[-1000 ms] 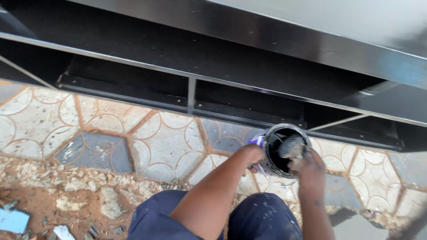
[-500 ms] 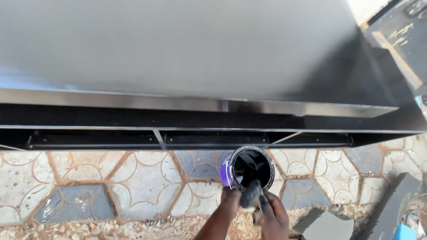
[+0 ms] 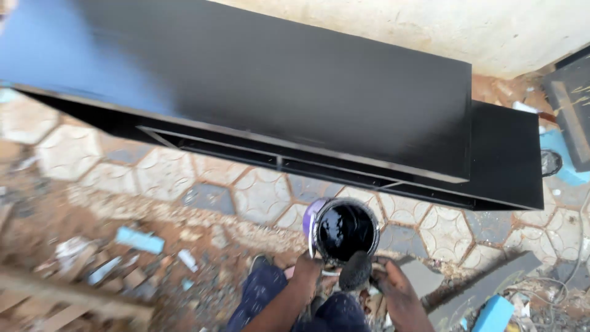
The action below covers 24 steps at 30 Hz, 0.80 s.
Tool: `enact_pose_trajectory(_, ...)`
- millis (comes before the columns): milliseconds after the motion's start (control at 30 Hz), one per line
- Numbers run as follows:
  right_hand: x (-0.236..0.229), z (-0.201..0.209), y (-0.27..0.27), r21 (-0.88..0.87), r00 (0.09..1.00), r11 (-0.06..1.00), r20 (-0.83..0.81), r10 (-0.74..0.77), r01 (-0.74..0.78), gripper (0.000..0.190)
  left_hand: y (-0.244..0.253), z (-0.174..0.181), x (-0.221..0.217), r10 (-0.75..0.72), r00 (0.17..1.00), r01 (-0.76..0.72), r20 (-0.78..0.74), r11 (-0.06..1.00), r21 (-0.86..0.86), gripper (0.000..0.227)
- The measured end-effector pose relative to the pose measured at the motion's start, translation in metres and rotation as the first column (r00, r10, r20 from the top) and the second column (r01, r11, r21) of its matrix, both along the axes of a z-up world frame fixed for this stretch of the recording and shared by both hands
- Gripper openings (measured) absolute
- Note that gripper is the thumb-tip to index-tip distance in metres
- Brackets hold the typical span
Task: Painting the top and interior surfaces of a black wooden cabinet using a sponge applicator.
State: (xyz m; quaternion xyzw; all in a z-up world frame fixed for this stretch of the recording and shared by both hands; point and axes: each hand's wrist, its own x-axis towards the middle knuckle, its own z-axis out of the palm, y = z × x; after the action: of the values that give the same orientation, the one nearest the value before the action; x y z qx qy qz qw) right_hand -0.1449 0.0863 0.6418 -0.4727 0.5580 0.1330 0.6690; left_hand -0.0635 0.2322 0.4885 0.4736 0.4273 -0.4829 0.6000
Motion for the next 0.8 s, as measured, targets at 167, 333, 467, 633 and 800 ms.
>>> enact_pose_trajectory(167,0.043,0.208,0.029,-0.203,0.78,0.753,-0.164,0.604,-0.626,0.041,0.058,0.127,0.034,-0.485,0.713,0.409,0.506,0.874,0.262,0.04)
enact_pose_trajectory(333,0.057,0.294,0.052,-0.383,0.757,0.673,-0.124,0.641,-0.632,0.05,0.113,0.251,0.047,-0.37,0.78,0.278,0.505,0.928,0.25,0.043)
enact_pose_trajectory(467,0.055,0.305,0.065,-0.611,0.881,0.677,-0.075,0.467,-0.41,0.049,0.114,0.32,0.061,-0.294,0.818,0.268,0.494,0.955,0.124,0.048)
enact_pose_trajectory(633,0.036,0.329,0.07,-0.636,0.767,0.516,-0.196,0.612,-0.574,0.046,0.098,0.387,0.038,-0.216,0.833,0.272,0.509,0.962,-0.037,0.052)
enact_pose_trajectory(800,0.042,0.313,0.031,-0.833,0.442,0.011,-0.282,0.851,-0.553,0.038,0.086,0.418,0.015,-0.095,0.82,0.21,0.564,0.967,-0.142,0.058)
